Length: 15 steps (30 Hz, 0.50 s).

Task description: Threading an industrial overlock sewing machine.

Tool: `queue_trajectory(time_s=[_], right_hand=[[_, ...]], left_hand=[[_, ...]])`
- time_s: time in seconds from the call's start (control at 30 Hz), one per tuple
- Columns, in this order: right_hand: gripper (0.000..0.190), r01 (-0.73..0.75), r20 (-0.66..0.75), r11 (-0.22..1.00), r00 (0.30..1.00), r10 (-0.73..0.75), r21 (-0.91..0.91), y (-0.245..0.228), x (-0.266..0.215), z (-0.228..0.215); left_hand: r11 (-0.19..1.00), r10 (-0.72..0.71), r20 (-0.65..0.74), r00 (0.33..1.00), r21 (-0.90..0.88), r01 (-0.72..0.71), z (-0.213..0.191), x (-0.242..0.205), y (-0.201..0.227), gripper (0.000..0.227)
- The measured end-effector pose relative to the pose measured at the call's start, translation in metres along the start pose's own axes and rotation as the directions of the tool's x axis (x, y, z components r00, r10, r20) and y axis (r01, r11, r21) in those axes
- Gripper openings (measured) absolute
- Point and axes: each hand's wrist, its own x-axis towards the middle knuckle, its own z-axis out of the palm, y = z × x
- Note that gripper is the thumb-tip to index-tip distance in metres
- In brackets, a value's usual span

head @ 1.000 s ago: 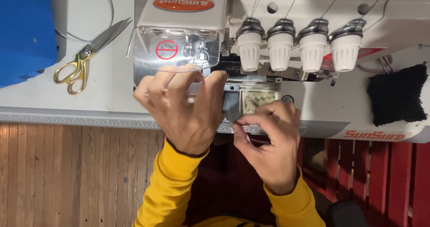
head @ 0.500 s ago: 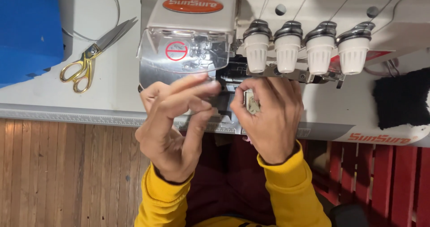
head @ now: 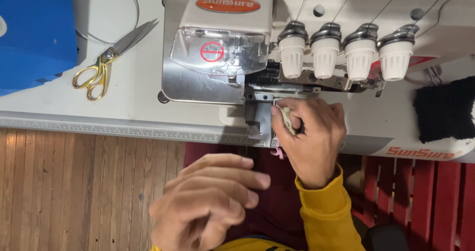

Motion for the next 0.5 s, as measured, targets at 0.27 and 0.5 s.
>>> queue_trajectory(time_s=[0.27,0.5], right_hand=[[0.017,-0.01,0.037,1.0,0.999,0.01,0.024,-0.001,-0.003,-0.003],[0.027,-0.046,0.048,0.998,0.998,0.044,0.053,-0.005,0.019,0.019]], left_hand=[[1.0,-0.018,-0.081,0.997,-0.014,0.017,0.008,-0.004,0.014,0.016],[0.999,-0.039,-0.064,0.997,0.029,0.041,0.01,-0.004,0.013,0.017]])
